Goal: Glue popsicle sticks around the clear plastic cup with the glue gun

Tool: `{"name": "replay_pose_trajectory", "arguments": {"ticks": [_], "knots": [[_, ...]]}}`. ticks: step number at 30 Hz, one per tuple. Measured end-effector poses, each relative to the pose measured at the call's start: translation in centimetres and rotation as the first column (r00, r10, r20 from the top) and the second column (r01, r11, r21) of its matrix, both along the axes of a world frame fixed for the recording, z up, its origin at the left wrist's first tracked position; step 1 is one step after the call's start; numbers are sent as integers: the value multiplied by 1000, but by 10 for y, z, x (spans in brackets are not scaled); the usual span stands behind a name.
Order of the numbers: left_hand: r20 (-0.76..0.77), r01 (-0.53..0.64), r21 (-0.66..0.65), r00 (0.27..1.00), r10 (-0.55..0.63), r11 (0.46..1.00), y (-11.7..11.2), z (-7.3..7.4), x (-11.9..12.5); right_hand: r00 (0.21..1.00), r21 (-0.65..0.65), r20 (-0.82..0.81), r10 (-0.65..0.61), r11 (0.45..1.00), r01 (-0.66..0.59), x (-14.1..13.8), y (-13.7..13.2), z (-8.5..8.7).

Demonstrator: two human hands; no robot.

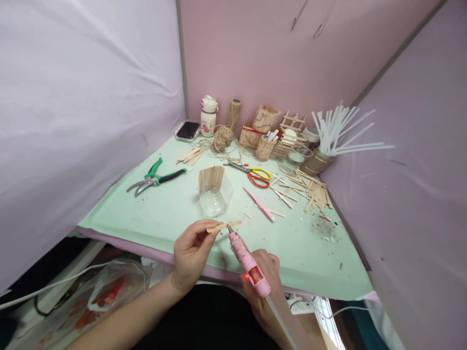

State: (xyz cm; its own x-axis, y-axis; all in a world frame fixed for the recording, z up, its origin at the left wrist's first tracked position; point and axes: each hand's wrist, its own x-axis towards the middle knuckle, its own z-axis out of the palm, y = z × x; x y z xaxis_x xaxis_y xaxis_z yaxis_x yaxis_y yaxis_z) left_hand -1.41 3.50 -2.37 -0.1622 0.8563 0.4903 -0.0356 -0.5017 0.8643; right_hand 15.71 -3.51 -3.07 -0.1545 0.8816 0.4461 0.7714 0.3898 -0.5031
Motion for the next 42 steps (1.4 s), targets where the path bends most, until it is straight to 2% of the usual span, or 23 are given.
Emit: {"name": "replay_pose_trajectory", "arguments": {"ticks": [4, 15, 20, 29, 36, 42], "knots": [[7, 7, 9, 1000, -7, 1000, -1, -1, 0, 999, 5, -33, 18, 1000, -18, 0, 0, 0], [19, 47, 34, 999, -48, 998, -1, 0, 0, 994, -72, 25, 103, 992, -101, 6, -3, 18], [12, 31, 36, 999, -31, 999, -1, -1, 0, 995, -43, 25, 95, 995, -94, 7, -2, 12], [18, -3, 6, 1000, 3, 1000, -4, -1, -3, 1000, 7, 19, -16, 1000, 16, 7, 2, -10], [29, -8, -19, 1000, 9, 1000, -4, 0, -3, 998, -80, 57, -22, 996, 27, 15, 3, -9], [28, -12, -12, 1000, 12, 1000, -5, 0, -5, 995, -34, 80, -62, 997, 65, 17, 4, -11]]}}
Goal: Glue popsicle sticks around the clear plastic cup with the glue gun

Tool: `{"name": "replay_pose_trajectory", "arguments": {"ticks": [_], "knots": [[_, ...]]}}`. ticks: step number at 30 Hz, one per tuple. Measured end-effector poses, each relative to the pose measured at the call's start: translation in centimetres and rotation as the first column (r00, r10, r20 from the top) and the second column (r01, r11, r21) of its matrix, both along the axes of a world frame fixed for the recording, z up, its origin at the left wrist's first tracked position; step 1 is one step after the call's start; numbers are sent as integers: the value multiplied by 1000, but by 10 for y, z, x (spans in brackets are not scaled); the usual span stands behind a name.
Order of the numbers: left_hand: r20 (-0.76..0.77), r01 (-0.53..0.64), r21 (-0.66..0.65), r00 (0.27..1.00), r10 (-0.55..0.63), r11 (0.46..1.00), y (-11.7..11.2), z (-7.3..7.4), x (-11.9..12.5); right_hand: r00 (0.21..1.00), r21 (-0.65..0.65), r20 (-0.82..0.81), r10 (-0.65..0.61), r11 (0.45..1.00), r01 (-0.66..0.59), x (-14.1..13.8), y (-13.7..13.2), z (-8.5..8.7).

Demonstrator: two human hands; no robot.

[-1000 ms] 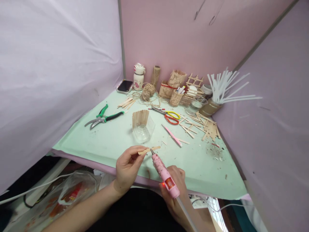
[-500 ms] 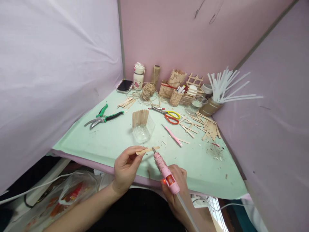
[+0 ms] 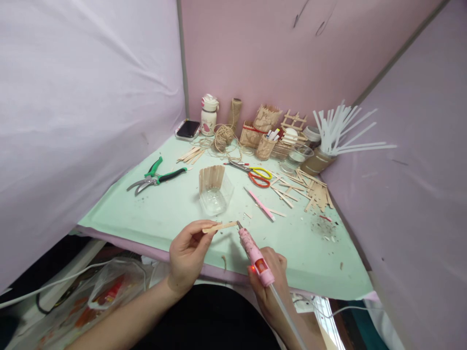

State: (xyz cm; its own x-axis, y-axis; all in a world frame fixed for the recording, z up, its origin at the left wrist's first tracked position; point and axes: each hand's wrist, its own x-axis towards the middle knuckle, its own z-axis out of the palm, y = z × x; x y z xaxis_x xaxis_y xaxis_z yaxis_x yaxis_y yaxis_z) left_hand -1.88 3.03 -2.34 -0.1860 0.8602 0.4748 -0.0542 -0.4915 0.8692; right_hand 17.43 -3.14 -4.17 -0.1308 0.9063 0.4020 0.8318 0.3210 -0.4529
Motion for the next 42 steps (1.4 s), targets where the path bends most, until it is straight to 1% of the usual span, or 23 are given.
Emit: {"name": "replay_pose_trajectory", "arguments": {"ticks": [4, 9, 11, 15, 19, 25, 28, 32, 34, 40, 42], "knots": [[8, 5, 4, 1000, -5, 1000, 0, 0, 0, 1000, 22, -1, -22, 1000, 22, 0, 0, 1], [26, 9, 14, 1000, -9, 1000, 0, 2, 0, 1000, -58, -4, 26, 998, -26, 3, -1, 9], [34, 6, 13, 999, -7, 1000, 0, 2, 0, 999, -68, -19, 42, 997, -43, 4, -2, 11], [44, -4, 4, 999, 4, 1000, 0, 1, 0, 998, -54, -61, 32, 998, -35, 6, -2, 10], [65, -29, 6, 997, 29, 1000, 0, 3, 0, 997, -62, -68, 29, 998, -33, 6, -2, 9], [54, -28, -37, 998, 30, 999, 0, 5, 1, 991, 7, -123, -44, 999, 45, 6, -2, 14], [47, -11, -28, 999, 12, 1000, -1, 3, 1, 993, 13, -117, -19, 1000, 20, 5, -2, 17], [25, 10, 0, 1000, -10, 1000, -1, -1, 2, 997, -57, -67, 31, 998, -35, 1, 0, 17], [13, 13, 0, 1000, -13, 1000, -1, -2, 2, 996, -67, -62, 57, 996, -61, -3, 0, 17], [12, -4, -21, 1000, 4, 1000, -1, -5, 2, 986, 42, -141, 92, 995, -87, -18, -2, 13], [15, -7, -29, 1000, 7, 1000, 0, -5, 2, 984, 50, -149, 102, 994, -95, -22, -3, 11]]}}
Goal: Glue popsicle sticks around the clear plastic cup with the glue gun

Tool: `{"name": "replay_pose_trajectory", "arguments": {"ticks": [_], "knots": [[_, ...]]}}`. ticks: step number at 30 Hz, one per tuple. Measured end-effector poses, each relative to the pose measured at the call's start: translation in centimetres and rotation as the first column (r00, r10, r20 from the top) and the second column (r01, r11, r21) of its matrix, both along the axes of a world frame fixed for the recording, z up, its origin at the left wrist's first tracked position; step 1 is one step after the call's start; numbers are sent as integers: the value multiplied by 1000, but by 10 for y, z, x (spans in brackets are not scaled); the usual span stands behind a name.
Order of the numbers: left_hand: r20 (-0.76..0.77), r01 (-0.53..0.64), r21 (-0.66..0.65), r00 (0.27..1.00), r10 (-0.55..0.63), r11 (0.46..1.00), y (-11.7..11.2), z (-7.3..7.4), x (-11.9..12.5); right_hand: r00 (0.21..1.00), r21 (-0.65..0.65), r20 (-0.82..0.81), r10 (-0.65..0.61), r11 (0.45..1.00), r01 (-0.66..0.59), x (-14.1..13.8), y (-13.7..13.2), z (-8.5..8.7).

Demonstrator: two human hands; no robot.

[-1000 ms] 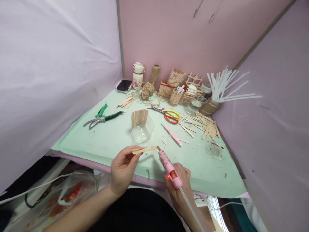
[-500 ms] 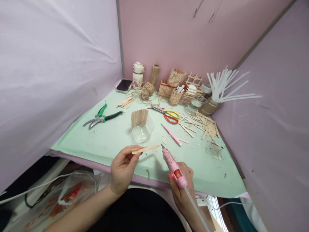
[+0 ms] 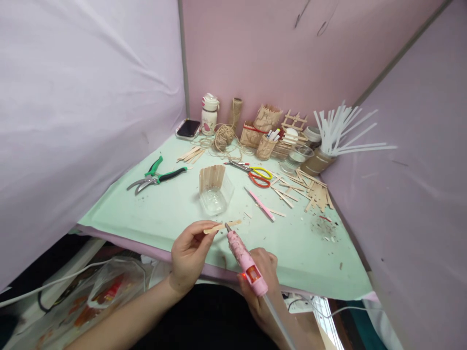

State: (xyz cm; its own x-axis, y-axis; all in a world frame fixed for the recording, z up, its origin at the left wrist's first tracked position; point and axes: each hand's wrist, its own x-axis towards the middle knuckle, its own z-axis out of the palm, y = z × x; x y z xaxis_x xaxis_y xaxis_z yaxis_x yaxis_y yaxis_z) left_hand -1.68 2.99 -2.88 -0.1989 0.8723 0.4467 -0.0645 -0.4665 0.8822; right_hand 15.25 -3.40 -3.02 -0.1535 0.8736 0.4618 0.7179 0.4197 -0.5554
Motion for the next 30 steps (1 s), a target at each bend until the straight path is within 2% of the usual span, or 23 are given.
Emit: {"name": "replay_pose_trajectory", "arguments": {"ticks": [4, 12, 19, 23, 30], "knots": [[8, -7, 12, 1000, 7, 1000, 1, 2, -1, 1000, -7, -4, 0, 1000, 0, 2, 1, 0], [21, -27, 39, 999, 26, 999, 2, 6, -3, 992, -96, 119, -52, 993, 63, 18, 7, 2], [12, -14, 28, 1000, 13, 1000, 3, 4, -1, 995, 27, 88, -38, 999, 36, 0, 5, -8], [20, -32, 6, 999, 32, 999, 3, 4, -4, 994, 71, 105, -30, 997, 23, -3, 7, -6], [131, -32, -67, 991, 41, 997, 4, 8, -12, 995, -50, 35, -95, 994, 97, 11, 10, 2]]}}
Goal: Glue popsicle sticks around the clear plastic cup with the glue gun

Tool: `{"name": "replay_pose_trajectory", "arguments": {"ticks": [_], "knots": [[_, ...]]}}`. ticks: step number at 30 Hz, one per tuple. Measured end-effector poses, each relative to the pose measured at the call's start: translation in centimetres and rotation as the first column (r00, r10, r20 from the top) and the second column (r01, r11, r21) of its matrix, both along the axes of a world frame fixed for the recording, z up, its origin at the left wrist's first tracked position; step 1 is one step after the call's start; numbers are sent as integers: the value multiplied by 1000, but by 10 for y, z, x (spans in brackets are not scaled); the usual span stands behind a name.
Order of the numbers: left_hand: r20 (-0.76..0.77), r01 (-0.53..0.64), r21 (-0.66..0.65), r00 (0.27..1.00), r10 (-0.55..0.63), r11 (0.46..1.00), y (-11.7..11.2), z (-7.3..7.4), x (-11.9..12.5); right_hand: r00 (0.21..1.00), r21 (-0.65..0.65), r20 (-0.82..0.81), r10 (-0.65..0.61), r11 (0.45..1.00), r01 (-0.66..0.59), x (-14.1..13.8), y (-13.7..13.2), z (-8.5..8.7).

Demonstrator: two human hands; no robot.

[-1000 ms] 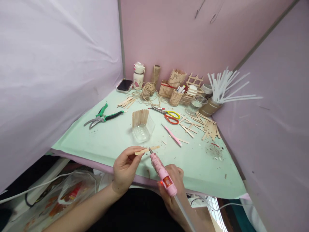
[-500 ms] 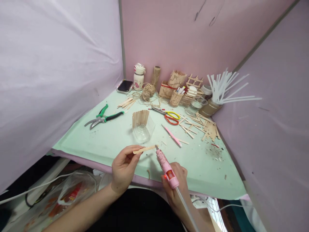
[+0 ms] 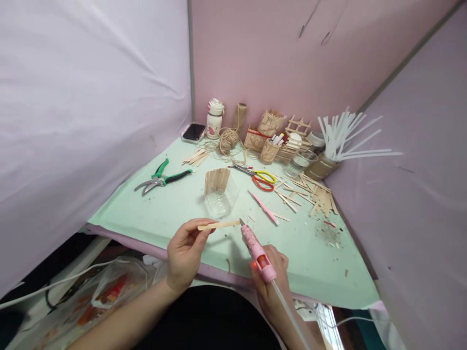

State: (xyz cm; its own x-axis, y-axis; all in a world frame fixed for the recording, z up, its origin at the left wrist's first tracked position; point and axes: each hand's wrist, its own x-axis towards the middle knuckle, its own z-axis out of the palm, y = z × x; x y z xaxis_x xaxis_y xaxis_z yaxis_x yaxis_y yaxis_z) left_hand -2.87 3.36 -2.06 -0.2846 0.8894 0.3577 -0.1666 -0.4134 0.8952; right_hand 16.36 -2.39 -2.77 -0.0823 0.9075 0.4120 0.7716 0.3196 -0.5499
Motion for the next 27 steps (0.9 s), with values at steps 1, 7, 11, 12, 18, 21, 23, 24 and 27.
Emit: {"name": "replay_pose_trajectory", "arguments": {"ticks": [1, 7, 11, 12, 18, 21, 23, 24, 27], "knots": [[28, 15, -24, 999, -15, 1000, 1, 0, -1, 1000, 1, -8, -21, 1000, 21, 2, 0, 1], [150, 115, -96, 984, -100, 989, 5, -7, -2, 984, -40, -166, -59, 998, 53, 11, -5, 16], [132, 114, -114, 986, -99, 987, 7, -12, -2, 971, -144, -238, -7, 989, -28, 7, -10, 21], [122, 111, -110, 988, -97, 988, 7, -13, -2, 969, -161, -247, -4, 986, -37, 5, -10, 21], [99, 119, -79, 989, -111, 990, 6, -11, -1, 961, -208, -275, -3, 977, -57, -3, -13, 16], [92, 125, -84, 989, -117, 989, 5, -9, 1, 955, -261, -292, -47, 965, -32, -2, -14, 15], [94, 128, -82, 988, -120, 988, 4, -9, 1, 953, -294, -297, -66, 956, -26, -2, -15, 15], [95, 128, -81, 988, -120, 988, 4, -9, 2, 952, -304, -299, -69, 952, -27, -2, -15, 15], [94, 127, -85, 988, -119, 988, 5, -8, 2, 948, -323, -312, -65, 946, -41, -1, -16, 14]]}}
